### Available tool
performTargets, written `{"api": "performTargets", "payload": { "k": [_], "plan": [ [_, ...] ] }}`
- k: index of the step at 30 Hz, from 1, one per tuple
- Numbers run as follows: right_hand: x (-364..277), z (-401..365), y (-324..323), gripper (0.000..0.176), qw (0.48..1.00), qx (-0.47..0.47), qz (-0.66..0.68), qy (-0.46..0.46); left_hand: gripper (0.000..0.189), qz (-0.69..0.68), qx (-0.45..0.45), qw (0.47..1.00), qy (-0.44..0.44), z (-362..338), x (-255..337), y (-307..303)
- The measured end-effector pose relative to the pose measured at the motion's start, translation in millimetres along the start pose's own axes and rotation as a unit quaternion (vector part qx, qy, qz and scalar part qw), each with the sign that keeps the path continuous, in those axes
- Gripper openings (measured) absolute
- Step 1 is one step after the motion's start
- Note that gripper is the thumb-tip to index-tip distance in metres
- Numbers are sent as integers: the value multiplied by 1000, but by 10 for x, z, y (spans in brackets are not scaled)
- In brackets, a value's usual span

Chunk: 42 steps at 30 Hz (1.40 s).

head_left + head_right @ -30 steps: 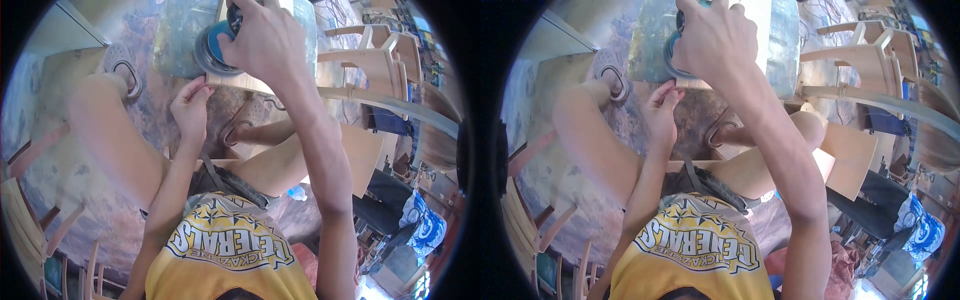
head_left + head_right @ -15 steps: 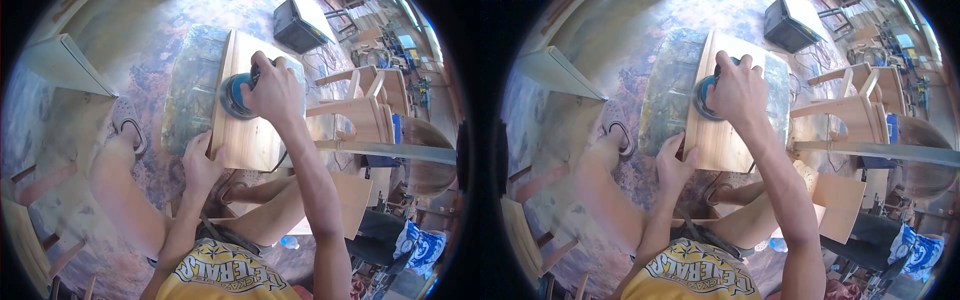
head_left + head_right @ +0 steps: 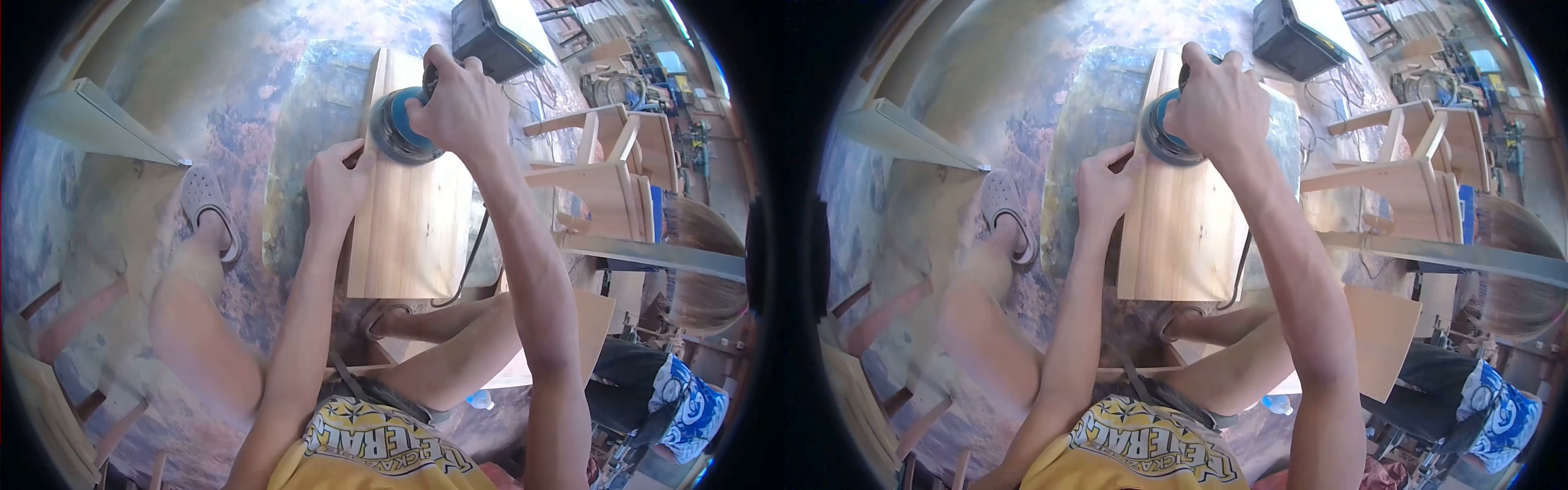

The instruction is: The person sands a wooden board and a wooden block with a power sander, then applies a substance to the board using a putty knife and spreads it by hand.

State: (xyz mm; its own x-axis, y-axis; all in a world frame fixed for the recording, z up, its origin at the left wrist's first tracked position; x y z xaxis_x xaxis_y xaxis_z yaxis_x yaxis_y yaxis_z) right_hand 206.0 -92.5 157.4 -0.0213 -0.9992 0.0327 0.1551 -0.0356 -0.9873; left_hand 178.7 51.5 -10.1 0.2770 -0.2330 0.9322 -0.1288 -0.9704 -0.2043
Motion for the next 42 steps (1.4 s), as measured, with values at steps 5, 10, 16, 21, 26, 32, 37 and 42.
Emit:
{"api": "performTargets", "payload": {
  "k": [5, 10, 16, 21, 26, 32, 37, 42],
  "plan": [
    [151, 306, 90, 48, 1000, -12, -22, 4, 32, -29, 38, 998, 30, 312, 68, 49],
    [267, 672, 149, 49, 999, -12, -41, 7, 31, -14, 34, 999, 39, 665, 156, 130],
    [473, 1067, 278, 51, 999, -24, -45, -3, 31, -20, 49, 997, 62, 911, 248, 210],
    [551, 1252, 276, 48, 997, -18, -78, 0, 28, -21, 64, 995, 68, 1032, 347, 231],
    [436, 1309, 143, 42, 999, -30, -8, 17, 25, -25, 68, 997, 29, 1086, 329, 259],
    [855, 1143, 129, 44, 999, -22, 1, 50, 29, 2, 98, 995, 25, 1275, 366, 353],
    [1356, 972, 115, 50, 995, -30, -21, 93, 41, 71, 114, 989, 62, 1610, 573, 466],
    [1667, 939, 137, 55, 994, -5, -23, 107, 44, 103, 125, 984, 78, 1793, 593, 451]
  ]
}}
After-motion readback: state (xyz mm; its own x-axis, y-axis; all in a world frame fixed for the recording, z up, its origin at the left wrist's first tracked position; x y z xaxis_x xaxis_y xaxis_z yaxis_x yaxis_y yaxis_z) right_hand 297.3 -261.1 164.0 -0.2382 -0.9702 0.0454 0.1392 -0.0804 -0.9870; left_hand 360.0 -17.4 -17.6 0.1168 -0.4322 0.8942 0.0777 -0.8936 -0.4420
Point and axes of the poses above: each hand's wrist, its own z-axis towards the middle knuckle, its own y-axis out of the palm, x = y × z, the point moved 10 cm from there along z, towards the middle knuckle, and after that the axes turned 9 degrees about -y, right-handed, at the moved point
